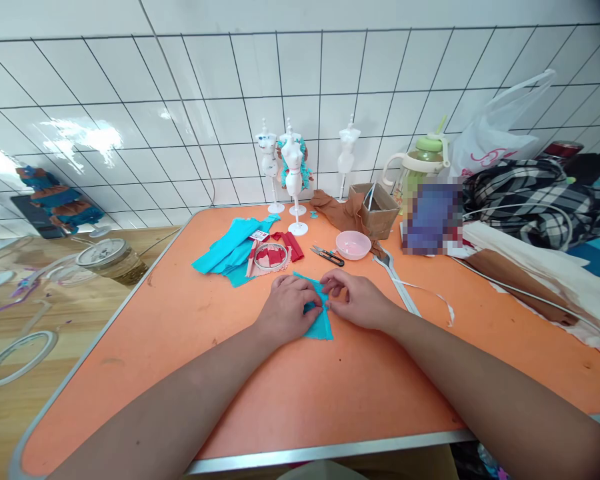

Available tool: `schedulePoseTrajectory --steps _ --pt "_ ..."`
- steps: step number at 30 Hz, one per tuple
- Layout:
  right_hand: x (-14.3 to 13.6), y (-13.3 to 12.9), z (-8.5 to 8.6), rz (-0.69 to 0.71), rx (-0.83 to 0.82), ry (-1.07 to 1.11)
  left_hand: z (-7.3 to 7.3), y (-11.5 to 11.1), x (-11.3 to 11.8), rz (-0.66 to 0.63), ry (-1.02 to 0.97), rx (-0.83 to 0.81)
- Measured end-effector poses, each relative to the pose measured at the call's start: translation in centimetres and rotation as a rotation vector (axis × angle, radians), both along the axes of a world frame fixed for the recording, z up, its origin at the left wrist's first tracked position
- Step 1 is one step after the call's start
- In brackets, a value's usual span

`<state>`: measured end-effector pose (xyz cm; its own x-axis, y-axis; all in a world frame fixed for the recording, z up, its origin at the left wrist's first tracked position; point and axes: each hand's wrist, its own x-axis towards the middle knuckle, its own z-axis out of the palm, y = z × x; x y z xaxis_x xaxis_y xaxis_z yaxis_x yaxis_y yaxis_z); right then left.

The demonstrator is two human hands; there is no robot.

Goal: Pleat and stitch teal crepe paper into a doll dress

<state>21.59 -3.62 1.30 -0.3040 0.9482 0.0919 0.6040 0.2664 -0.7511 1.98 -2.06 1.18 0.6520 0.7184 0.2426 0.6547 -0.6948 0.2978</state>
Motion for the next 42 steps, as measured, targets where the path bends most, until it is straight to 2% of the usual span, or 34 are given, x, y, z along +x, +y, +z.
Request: schedulePoseTrajectory --steps 4,9,17,42 --pt "0.8 0.1 0.5 -0.036 0.084 -0.105 0.1 0.1 -0.1 -0.011 -0.005 0.025" --pt "0.7 0.1 0.2 0.033 0.063 -0.146 0.1 0.3 -0.3 -0.020 0.001 0.074" --pt "0.3 0.2 -0.2 0.038 -0.010 -0.106 0.3 -0.1 -0.1 -0.102 0.049 0.109" --pt "0.1 0.5 -1.1 0.024 0.013 -0.120 0.1 -0.1 0.2 -0.072 0.018 0.123"
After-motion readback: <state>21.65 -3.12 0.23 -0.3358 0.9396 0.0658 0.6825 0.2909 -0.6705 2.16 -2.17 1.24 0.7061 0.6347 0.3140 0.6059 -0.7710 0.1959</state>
